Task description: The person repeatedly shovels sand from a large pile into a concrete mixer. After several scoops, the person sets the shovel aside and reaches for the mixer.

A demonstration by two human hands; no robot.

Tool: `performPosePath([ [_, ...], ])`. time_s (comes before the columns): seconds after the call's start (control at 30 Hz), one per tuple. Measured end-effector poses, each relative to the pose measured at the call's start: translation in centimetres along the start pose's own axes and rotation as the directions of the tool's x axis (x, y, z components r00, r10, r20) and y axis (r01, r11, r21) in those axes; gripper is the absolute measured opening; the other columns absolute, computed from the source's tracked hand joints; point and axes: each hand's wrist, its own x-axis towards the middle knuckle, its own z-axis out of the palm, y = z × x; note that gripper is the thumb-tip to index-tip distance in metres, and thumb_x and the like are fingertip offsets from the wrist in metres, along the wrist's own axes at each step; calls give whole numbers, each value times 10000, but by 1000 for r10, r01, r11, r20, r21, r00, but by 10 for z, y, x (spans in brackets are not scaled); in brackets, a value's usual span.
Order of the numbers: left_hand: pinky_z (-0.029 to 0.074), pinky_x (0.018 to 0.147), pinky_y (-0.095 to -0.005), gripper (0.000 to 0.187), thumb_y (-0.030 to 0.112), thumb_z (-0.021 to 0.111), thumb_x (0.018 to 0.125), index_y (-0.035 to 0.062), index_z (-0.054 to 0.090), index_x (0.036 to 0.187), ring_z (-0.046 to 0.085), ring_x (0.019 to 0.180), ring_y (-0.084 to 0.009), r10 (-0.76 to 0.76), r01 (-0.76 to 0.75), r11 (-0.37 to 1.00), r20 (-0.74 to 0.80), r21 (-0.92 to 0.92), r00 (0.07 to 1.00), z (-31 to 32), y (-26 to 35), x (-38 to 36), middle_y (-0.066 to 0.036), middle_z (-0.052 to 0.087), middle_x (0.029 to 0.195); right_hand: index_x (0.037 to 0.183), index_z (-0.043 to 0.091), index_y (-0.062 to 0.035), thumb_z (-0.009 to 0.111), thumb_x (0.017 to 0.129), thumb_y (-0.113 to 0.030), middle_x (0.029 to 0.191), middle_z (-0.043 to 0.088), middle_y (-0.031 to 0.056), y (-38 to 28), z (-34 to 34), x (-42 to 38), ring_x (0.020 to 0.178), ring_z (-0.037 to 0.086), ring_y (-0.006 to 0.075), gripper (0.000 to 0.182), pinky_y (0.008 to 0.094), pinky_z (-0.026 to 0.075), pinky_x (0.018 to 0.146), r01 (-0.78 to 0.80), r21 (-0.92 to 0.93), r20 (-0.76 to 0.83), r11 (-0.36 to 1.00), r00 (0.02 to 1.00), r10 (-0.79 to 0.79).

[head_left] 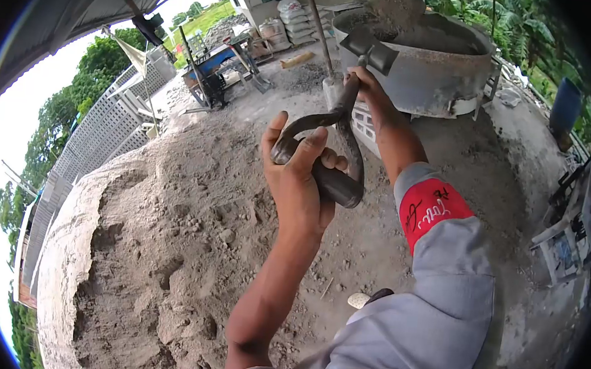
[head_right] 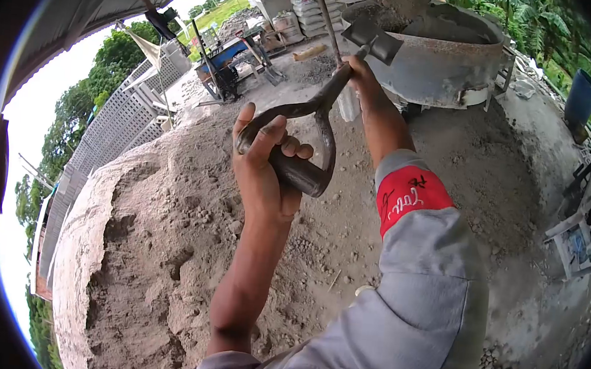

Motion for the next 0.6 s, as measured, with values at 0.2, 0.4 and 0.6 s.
performPosePath([
  [0.2,424,455,-271,345,-70,574,730,63,411,1003,470,472,-134,-167,188,966,-123,179,978,-64,-45,-79,-67,489,647,872,355,6,507,765,-50,687,448,118,192,-149,-75,559,483,213,195,337,458,526,-444,236,-49,864,883,467],
  [0.4,329,341,-265,274,-6,556,717,90,421,936,386,382,-112,129,-14,989,-792,150,597,-185,14,-284,-20,377,544,723,498,-16,487,738,-52,657,515,98,500,-190,-332,624,534,225,40,352,487,600,-964,-132,-440,232,267,858],
  [0.6,381,381,-284,319,15,571,745,87,442,1028,417,414,-114,338,-359,850,-922,385,-189,-70,9,-470,-19,405,562,773,481,-12,515,760,-21,671,493,89,539,-132,-614,591,536,220,38,346,505,561,-615,-519,-549,-593,-292,783],
])
